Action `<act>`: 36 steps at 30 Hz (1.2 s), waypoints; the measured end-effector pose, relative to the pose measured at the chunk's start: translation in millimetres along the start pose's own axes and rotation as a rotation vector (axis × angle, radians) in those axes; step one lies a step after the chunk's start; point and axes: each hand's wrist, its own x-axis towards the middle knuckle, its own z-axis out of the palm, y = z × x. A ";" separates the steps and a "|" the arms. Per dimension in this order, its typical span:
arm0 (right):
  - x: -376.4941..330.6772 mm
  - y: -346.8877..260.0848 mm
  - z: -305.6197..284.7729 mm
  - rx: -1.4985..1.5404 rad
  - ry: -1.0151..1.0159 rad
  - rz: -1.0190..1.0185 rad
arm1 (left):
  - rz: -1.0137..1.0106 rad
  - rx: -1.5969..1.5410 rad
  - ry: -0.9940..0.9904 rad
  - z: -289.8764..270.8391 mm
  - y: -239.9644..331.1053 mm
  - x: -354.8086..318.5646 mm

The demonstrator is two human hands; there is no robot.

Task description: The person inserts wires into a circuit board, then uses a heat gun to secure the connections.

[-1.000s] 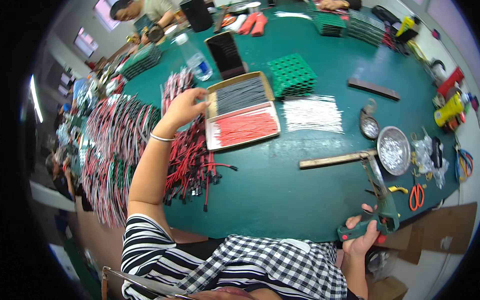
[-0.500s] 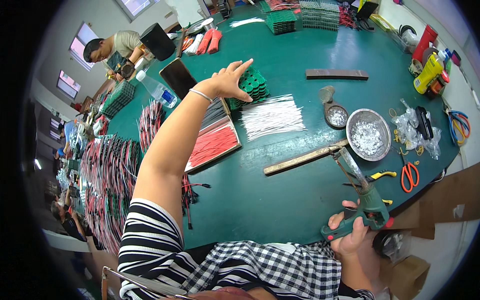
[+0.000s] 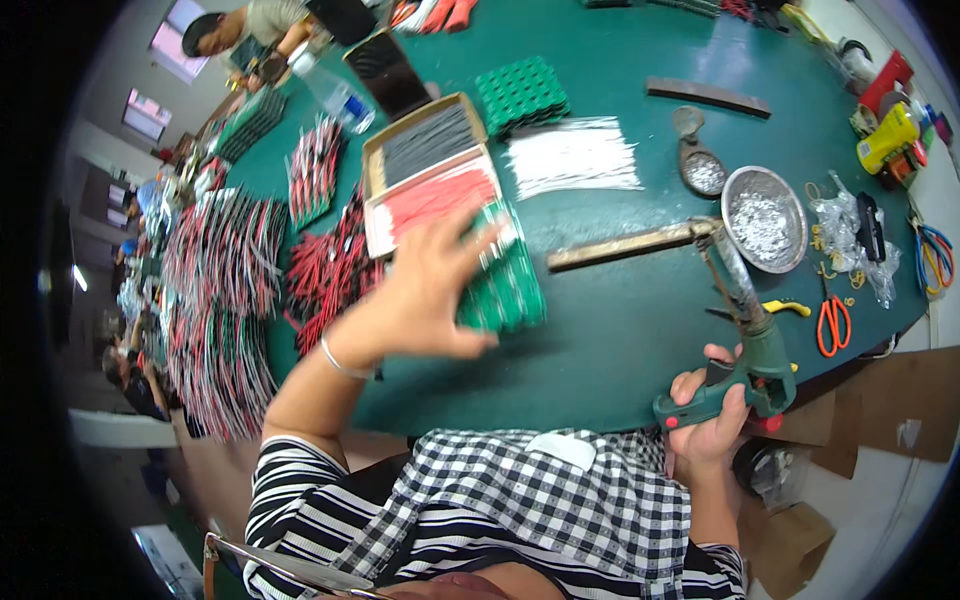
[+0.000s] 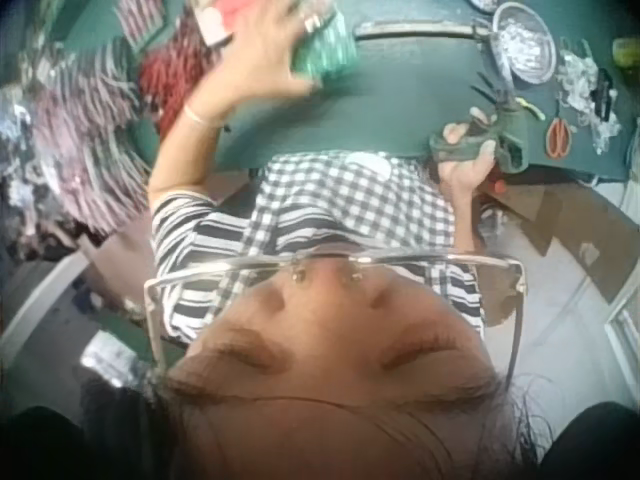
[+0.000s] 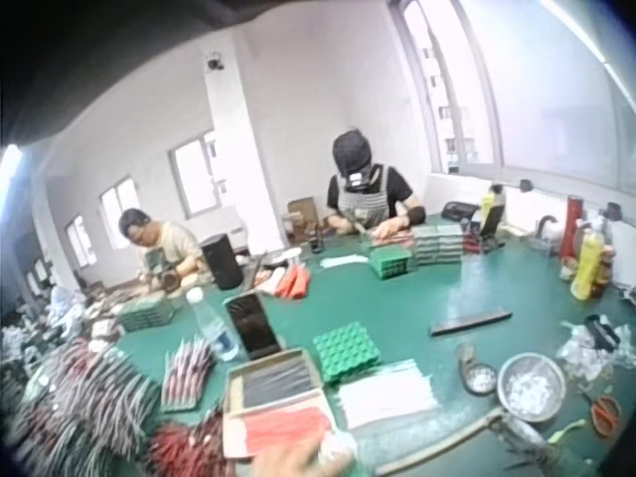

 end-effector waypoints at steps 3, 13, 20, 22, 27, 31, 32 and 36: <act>4.9 0.3 4.5 -0.006 -0.064 0.044 | -0.091 0.005 -0.014 29.1 21.7 -50.6; 12.1 3.6 -5.2 0.000 -0.138 0.024 | 0.051 -0.100 0.147 51.3 72.2 -92.3; 15.7 1.9 6.0 0.011 -0.079 0.059 | -0.060 -0.031 0.171 104.7 85.8 -104.2; 16.2 -0.3 6.1 -0.009 -0.076 0.061 | -0.044 -0.005 0.145 103.4 77.8 -100.2; 14.0 -1.8 8.6 -0.019 -0.081 0.051 | -0.019 0.027 0.028 92.8 57.9 -89.3; 11.6 -0.1 8.8 0.000 -0.068 0.047 | 0.000 0.017 0.006 91.8 49.0 -81.8; 11.0 -0.8 8.7 -0.006 -0.070 0.054 | 0.007 0.029 0.013 91.5 50.2 -81.4; 8.7 -4.4 16.3 -0.056 -0.093 0.095 | 0.074 0.037 -0.027 87.1 48.1 -76.3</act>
